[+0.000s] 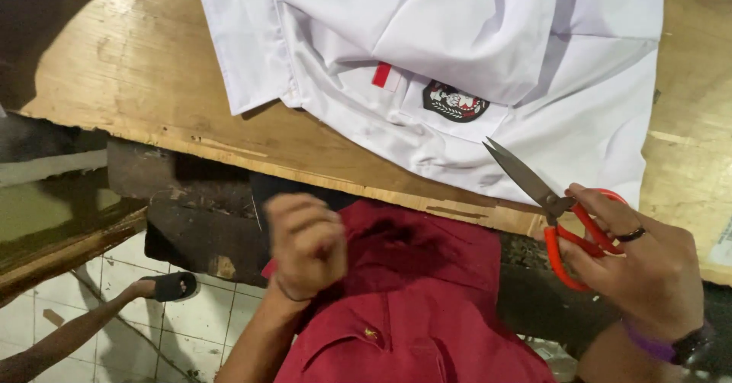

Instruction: Trimming loose threads from white shirts with scissors and folding them on a wooden table.

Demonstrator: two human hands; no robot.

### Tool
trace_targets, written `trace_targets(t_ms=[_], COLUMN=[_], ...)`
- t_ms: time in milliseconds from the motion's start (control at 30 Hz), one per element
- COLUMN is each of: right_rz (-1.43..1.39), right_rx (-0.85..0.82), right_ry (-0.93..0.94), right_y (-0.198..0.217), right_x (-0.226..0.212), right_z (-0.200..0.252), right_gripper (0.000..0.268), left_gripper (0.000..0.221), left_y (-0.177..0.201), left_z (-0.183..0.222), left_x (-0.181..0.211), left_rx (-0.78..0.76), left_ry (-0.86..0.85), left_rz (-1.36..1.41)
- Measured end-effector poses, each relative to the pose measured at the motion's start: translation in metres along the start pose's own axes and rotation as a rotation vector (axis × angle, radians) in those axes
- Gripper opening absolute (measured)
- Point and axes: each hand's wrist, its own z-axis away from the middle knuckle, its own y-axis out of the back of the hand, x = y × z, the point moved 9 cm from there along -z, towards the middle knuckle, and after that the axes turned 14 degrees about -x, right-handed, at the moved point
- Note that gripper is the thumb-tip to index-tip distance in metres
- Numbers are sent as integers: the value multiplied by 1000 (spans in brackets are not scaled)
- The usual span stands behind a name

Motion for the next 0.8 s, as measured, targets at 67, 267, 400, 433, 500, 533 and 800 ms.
trace_targets(t_ms=[67,267,400,433,500,533,800], right_rz=[33,125,240,243,284,285,-111], right_rx=[0,-55,-23,-15,1,6,-140], right_ry=[32,86,210,226,288,299,306], right_y=[0,6,19,22,27,24,15], right_x=[-3,-18,-39,-43,-55,-56,-89], right_z=[-7,-44,-63,-69,-79,-85,-156], right_gripper=[55,56,54,54,55,55,72], left_gripper=[16,54,63,63,59,59,31], left_y=[-50,-95,-21,-9,3,18,82], left_z=[18,84,97,93,91,70,-41], left_x=[14,-79,-154,-153,-152,-134,-80], left_rx=[-254,-896,-784,-770,-883,-874,-254], left_ry=[-52,308,763,774,769,778,537], left_rz=[23,-253,-702,-708,-672,-675,-474])
